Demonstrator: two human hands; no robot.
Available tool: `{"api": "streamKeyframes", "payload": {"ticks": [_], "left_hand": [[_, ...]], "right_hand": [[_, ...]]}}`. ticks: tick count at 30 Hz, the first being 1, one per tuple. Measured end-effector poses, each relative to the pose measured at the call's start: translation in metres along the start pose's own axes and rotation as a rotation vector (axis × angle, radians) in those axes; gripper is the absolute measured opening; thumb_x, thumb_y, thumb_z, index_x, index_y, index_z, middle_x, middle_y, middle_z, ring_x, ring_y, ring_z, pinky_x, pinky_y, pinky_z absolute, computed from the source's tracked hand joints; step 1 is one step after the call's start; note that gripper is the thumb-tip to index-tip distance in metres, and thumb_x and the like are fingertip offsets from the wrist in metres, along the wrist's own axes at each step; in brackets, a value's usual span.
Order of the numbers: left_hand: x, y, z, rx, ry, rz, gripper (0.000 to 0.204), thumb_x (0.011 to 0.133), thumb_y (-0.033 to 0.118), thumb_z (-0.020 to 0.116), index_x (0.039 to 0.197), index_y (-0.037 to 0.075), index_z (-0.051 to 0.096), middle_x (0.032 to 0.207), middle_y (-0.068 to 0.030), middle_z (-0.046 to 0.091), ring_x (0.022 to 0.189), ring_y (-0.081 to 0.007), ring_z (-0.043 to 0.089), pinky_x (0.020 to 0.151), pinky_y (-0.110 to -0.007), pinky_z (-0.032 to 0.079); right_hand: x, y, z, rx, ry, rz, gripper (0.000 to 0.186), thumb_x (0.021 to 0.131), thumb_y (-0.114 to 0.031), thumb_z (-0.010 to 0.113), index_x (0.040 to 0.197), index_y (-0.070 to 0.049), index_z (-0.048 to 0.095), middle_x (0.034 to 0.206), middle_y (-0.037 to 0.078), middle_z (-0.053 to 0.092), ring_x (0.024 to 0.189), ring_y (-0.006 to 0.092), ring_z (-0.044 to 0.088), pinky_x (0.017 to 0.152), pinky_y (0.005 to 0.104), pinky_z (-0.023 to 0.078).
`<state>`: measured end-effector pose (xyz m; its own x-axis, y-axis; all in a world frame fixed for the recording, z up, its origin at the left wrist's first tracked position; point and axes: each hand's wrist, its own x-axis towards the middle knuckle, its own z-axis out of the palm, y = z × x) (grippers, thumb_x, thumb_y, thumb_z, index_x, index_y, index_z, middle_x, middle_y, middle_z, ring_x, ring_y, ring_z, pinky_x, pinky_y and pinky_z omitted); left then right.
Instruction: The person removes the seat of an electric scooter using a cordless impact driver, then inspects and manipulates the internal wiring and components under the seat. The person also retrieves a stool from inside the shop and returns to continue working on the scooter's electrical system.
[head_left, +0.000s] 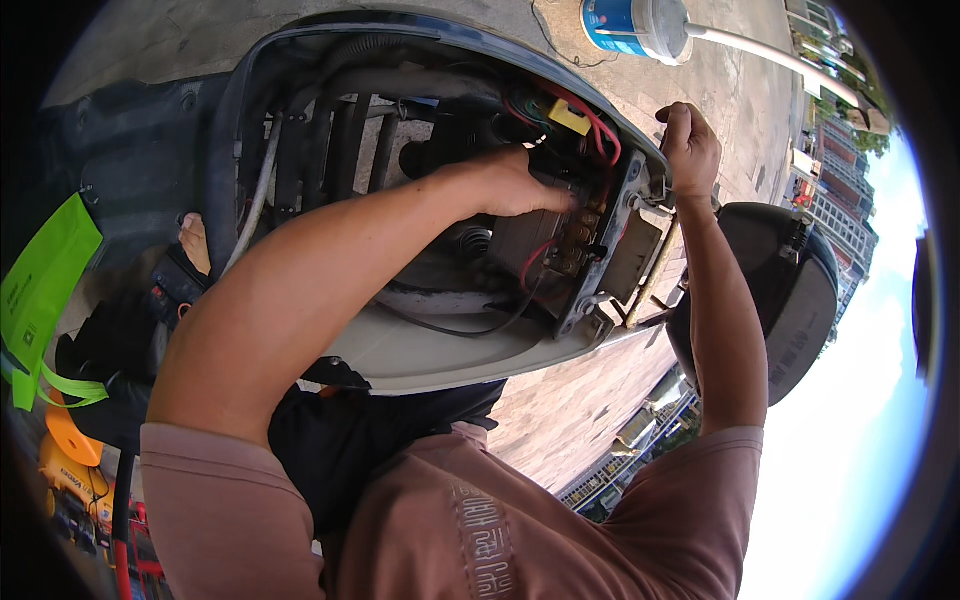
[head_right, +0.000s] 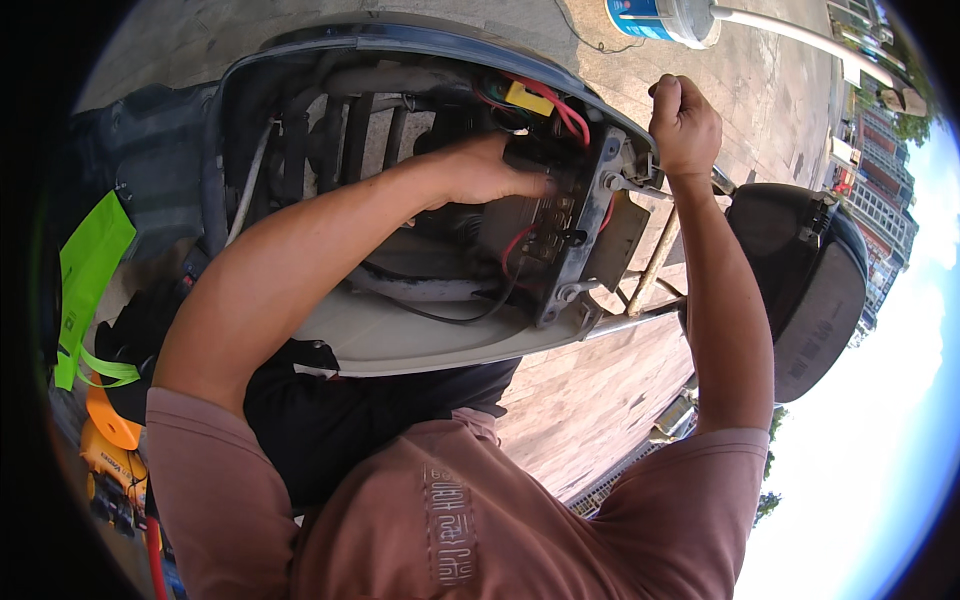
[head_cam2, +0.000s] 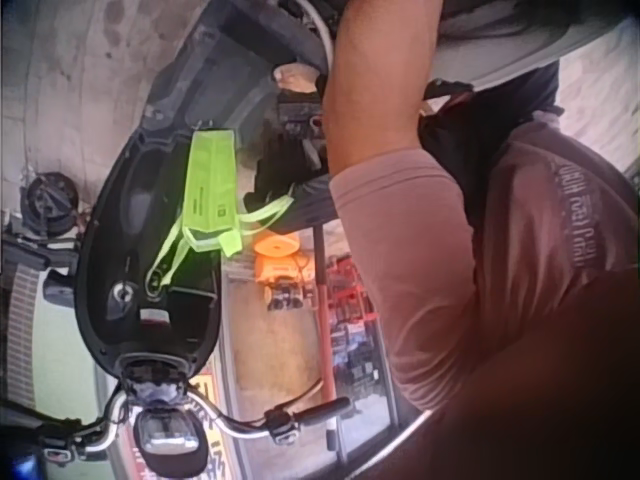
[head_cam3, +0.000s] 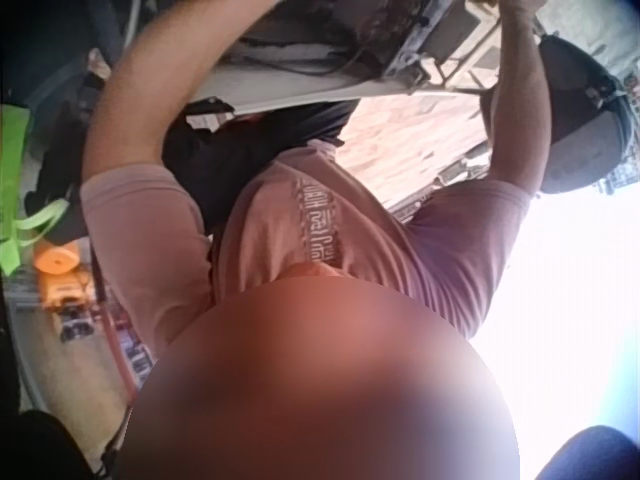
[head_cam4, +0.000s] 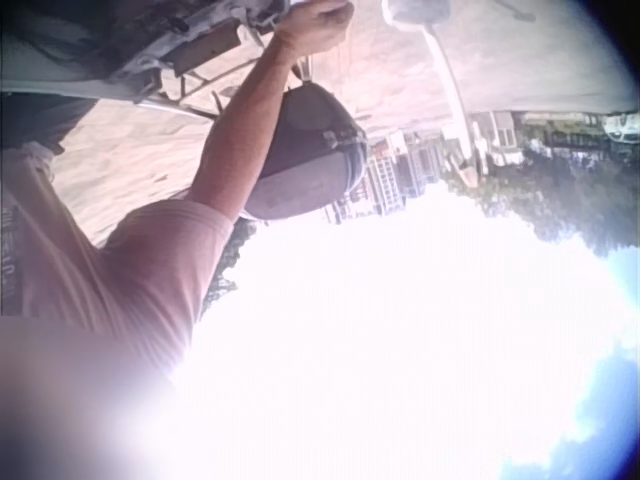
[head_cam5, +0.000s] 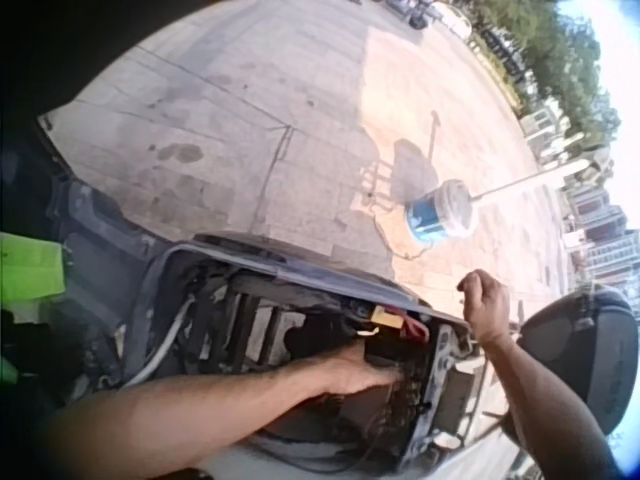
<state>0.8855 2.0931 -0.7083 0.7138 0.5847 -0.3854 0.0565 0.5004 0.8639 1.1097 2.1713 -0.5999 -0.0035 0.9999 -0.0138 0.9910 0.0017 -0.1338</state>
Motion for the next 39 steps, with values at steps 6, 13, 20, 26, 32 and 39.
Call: {"api": "streamKeyframes", "payload": {"ticks": [6,13,20,26,32,39], "left_hand": [[0.003,-0.005,0.000,0.055,0.027,-0.017,0.095,0.069,0.053,0.080,0.139,-0.002,0.045,0.137,-0.0239,0.052,0.129,-0.0309,0.049,0.107,-0.035,0.038],[0.009,-0.009,-0.006,0.118,-0.035,0.055,0.096,0.069,0.059,0.078,0.139,0.001,0.047,0.136,-0.0236,0.053,0.128,-0.0321,0.050,0.106,-0.036,0.039],[0.001,-0.004,-0.008,0.009,-0.024,-0.018,0.093,0.073,0.055,0.076,0.141,0.001,0.044,0.141,-0.0213,0.048,0.130,-0.0284,0.047,0.105,-0.038,0.039],[0.004,-0.006,-0.020,-0.411,-0.090,-0.109,0.059,0.085,0.033,0.066,0.137,0.011,0.051,0.136,-0.0078,0.053,0.128,-0.0240,0.045,0.103,-0.045,0.037],[0.005,-0.009,-0.017,-0.403,0.011,-0.142,0.050,0.090,0.031,0.061,0.135,0.011,0.053,0.132,-0.0066,0.055,0.122,-0.0218,0.049,0.099,-0.044,0.041],[0.001,-0.001,-0.026,-0.049,0.070,-0.062,0.044,0.092,0.032,0.060,0.128,0.008,0.060,0.119,-0.0064,0.062,0.107,-0.0194,0.056,0.095,-0.036,0.043]], "right_hand": [[0.001,0.001,0.002,0.018,0.019,-0.022,0.044,0.096,-0.042,0.046,0.082,-0.007,0.069,0.067,0.013,0.064,0.069,0.0345,0.064,0.066,0.0399,0.050],[-0.001,-0.001,0.001,0.027,0.029,0.001,0.045,0.095,-0.044,0.046,0.082,-0.008,0.069,0.071,0.014,0.066,0.071,0.0347,0.065,0.068,0.0391,0.050],[-0.001,-0.002,0.002,0.015,0.052,-0.012,0.045,0.095,-0.044,0.047,0.083,-0.007,0.070,0.074,0.015,0.067,0.074,0.0372,0.065,0.068,0.0406,0.050],[-0.002,-0.003,0.003,0.019,0.046,0.011,0.044,0.094,-0.044,0.047,0.082,-0.008,0.069,0.072,0.016,0.066,0.073,0.0381,0.065,0.067,0.0418,0.050],[-0.003,-0.004,0.002,0.021,0.058,-0.011,0.042,0.094,-0.043,0.047,0.080,-0.009,0.068,0.070,0.016,0.064,0.071,0.0395,0.063,0.066,0.0437,0.049],[-0.001,-0.003,0.003,0.003,0.053,0.003,0.043,0.094,-0.045,0.046,0.080,-0.009,0.067,0.069,0.017,0.063,0.071,0.0413,0.062,0.065,0.0451,0.049]]}}
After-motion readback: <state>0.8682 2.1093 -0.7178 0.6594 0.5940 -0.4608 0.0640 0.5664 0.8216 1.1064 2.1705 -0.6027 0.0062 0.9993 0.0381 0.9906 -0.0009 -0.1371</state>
